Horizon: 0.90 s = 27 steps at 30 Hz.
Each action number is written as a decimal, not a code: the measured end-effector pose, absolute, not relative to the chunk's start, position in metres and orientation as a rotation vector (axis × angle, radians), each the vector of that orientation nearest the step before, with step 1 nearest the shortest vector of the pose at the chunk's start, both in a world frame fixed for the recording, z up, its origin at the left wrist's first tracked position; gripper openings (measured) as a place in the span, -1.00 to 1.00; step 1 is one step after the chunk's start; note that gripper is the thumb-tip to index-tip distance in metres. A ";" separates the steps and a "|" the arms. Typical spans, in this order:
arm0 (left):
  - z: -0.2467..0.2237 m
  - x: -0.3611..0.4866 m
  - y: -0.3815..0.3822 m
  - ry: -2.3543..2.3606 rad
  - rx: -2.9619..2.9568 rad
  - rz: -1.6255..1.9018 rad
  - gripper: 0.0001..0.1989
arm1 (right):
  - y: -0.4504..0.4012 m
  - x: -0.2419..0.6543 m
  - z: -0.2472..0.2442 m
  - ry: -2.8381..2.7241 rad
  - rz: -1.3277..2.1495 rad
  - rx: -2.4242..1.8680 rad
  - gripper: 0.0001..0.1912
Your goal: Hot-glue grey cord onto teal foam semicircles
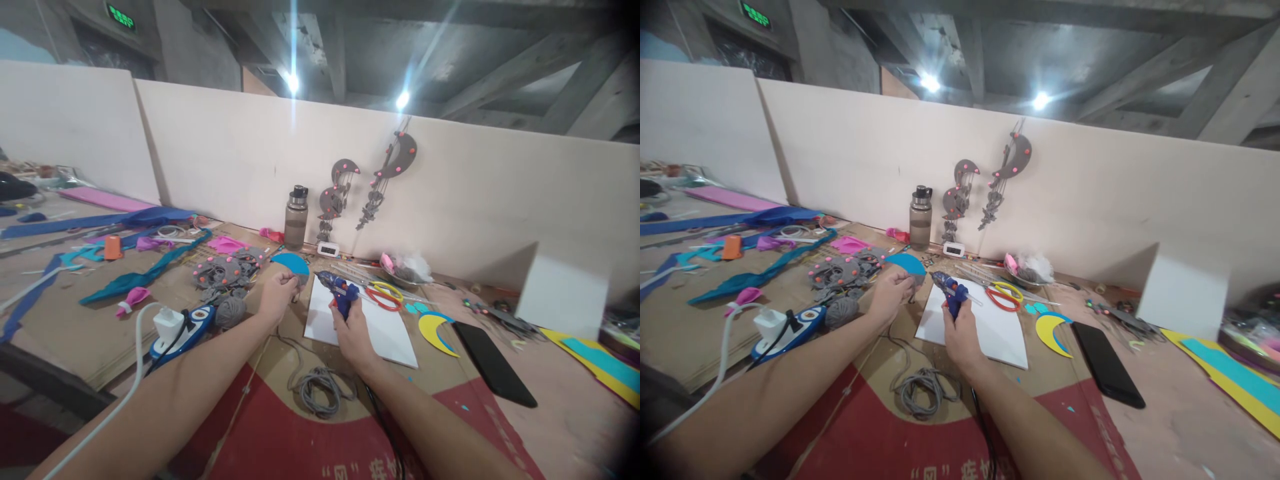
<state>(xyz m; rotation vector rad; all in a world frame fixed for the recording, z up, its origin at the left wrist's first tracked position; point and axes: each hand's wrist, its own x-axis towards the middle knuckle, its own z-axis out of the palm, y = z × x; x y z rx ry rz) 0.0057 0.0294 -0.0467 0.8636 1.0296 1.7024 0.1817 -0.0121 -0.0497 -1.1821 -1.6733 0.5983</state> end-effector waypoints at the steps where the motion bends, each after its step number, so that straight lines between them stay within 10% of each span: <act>1: -0.047 0.006 0.030 1.035 0.866 1.702 -0.81 | -0.013 0.181 -0.049 -1.693 0.586 -1.177 -0.74; 27: -0.050 0.005 0.033 1.075 0.946 1.691 -0.79 | -0.015 0.179 -0.045 -1.779 0.488 -1.254 -0.75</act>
